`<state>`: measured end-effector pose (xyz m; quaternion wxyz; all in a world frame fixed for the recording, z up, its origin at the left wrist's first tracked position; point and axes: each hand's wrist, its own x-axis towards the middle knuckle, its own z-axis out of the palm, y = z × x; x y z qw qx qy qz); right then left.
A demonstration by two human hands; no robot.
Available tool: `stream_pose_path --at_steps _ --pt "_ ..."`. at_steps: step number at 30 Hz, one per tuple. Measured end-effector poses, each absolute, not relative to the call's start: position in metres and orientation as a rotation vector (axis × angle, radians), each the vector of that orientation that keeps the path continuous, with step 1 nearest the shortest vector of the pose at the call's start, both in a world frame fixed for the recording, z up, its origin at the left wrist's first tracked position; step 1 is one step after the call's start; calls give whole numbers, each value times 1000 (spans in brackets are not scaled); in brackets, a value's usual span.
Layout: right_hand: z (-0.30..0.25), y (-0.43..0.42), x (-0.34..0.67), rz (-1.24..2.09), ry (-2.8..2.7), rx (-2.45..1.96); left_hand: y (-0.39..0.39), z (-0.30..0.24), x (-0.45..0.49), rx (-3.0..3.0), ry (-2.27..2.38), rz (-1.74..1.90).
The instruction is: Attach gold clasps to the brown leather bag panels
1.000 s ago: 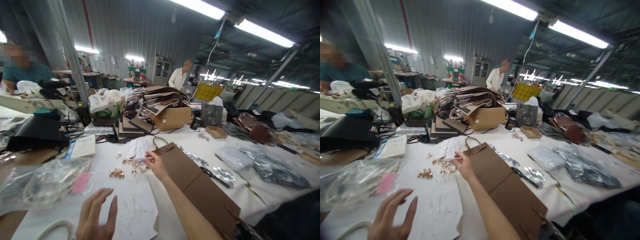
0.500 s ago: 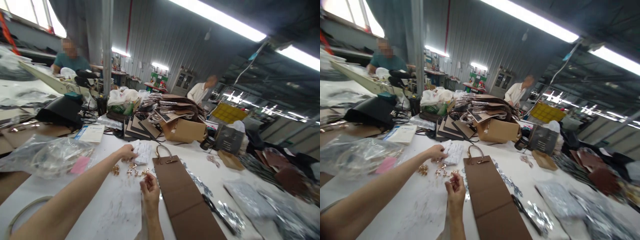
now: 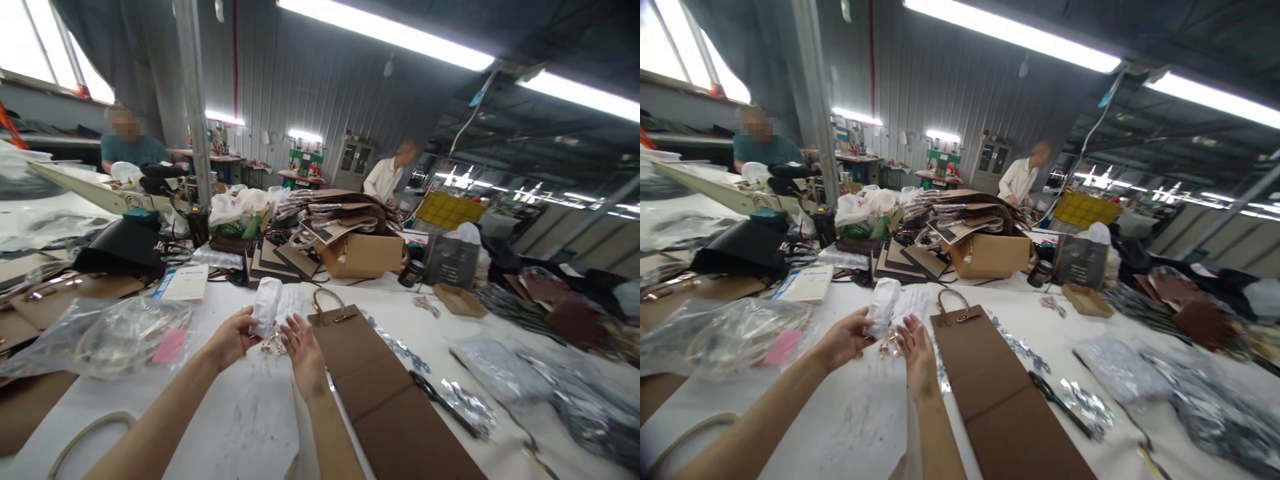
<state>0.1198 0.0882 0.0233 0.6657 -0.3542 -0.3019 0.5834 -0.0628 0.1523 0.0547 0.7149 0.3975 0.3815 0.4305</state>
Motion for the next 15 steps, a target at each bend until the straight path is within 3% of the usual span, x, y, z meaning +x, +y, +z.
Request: stream_pose_path --at_steps 6,15 --pt "66 127 116 1464 -604 -837 125 62 -74 885 800 829" --pt "54 138 91 1272 -621 -829 125 72 -79 794 832 635"
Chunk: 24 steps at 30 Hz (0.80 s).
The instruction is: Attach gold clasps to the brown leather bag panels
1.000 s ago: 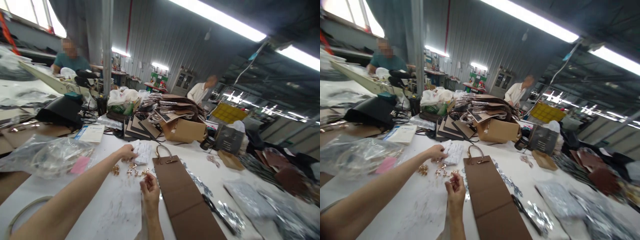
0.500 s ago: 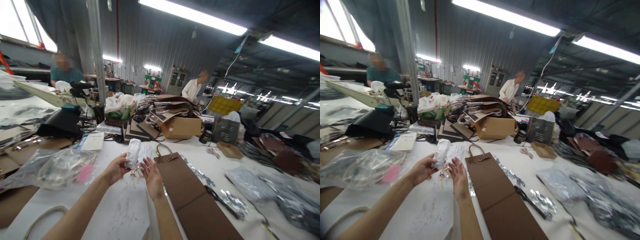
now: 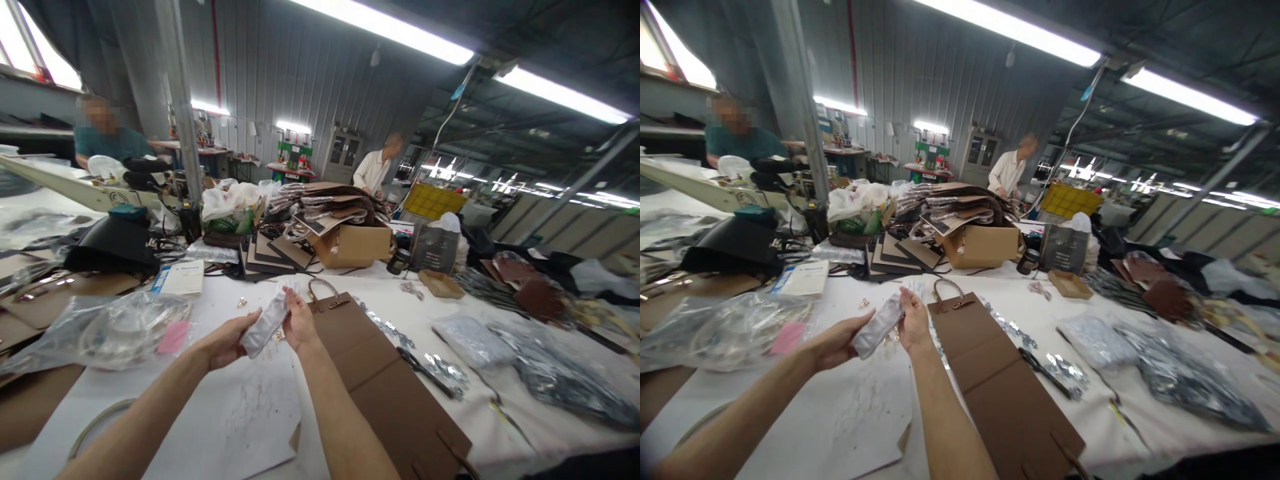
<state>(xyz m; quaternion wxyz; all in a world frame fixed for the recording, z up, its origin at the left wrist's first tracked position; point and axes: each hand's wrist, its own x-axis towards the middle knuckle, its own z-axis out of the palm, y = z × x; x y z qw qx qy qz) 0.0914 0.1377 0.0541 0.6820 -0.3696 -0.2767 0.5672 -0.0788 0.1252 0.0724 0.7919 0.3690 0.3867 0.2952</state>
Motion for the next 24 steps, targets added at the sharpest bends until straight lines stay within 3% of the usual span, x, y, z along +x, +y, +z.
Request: stream_pose_path --at_steps 9,17,24 --pt "62 118 95 1038 -770 -974 129 82 -77 761 897 713" --pt "85 51 99 659 -1780 -1030 141 94 -65 777 914 900" --pt "98 80 101 721 -1675 -978 150 103 -77 1046 1050 1024"
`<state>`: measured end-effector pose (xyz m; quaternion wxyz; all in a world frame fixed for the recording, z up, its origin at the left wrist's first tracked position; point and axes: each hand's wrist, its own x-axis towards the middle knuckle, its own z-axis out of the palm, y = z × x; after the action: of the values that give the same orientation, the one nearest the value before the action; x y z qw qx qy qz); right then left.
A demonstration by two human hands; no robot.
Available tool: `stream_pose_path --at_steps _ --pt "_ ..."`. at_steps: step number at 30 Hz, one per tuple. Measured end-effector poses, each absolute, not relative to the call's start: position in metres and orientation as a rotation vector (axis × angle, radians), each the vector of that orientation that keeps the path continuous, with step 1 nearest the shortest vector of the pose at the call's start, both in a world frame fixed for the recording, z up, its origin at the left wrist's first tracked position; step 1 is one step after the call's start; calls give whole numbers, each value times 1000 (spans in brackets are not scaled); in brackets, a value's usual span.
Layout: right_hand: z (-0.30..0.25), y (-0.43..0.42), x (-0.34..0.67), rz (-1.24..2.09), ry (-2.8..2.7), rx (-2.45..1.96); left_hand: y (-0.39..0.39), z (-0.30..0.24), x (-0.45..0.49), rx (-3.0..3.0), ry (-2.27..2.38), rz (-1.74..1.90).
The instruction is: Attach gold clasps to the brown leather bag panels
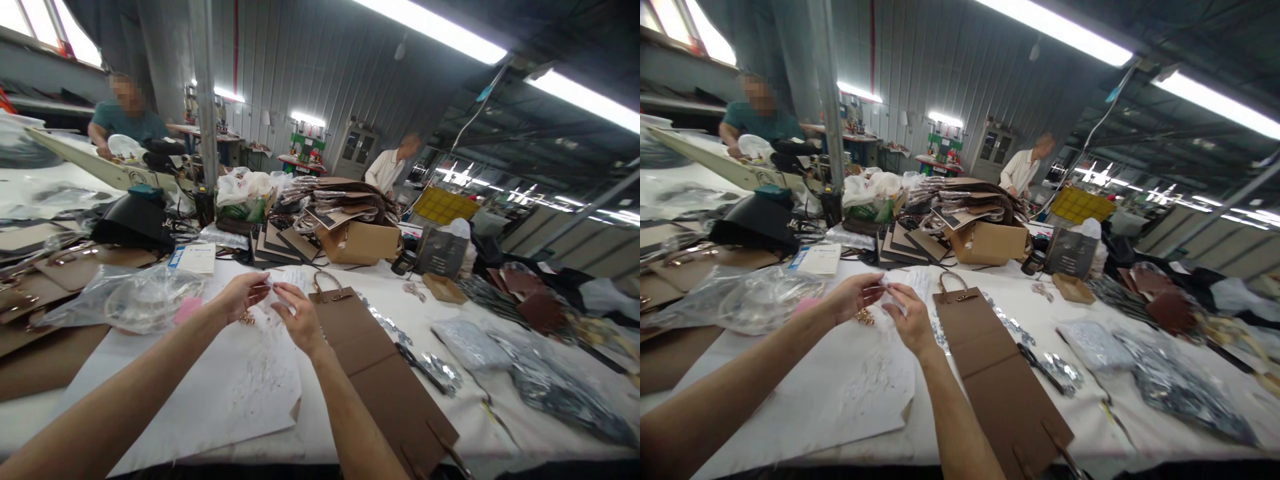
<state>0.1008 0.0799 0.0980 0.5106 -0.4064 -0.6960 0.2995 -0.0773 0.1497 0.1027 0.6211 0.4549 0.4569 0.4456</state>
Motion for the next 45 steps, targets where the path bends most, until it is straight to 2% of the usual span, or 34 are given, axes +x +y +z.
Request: stream_pose_path --at_steps 7,13,21,27,32,41,45 --pt "122 120 112 909 -1650 -841 158 93 -98 1590 1442 1179" --pt "135 144 122 896 -1760 -861 177 88 -94 1866 1647 845" --pt "150 156 160 825 -1735 -949 191 124 -112 2105 1578 652" --pt "154 161 163 696 -1810 -899 187 136 -109 2145 1635 679" --pt "145 161 168 663 -1909 -867 180 145 -107 2163 1704 680" --pt "92 158 162 732 -2118 -1060 188 147 -99 2232 1654 678" --pt "103 168 158 554 -2010 -1091 195 154 -105 2355 1704 700"
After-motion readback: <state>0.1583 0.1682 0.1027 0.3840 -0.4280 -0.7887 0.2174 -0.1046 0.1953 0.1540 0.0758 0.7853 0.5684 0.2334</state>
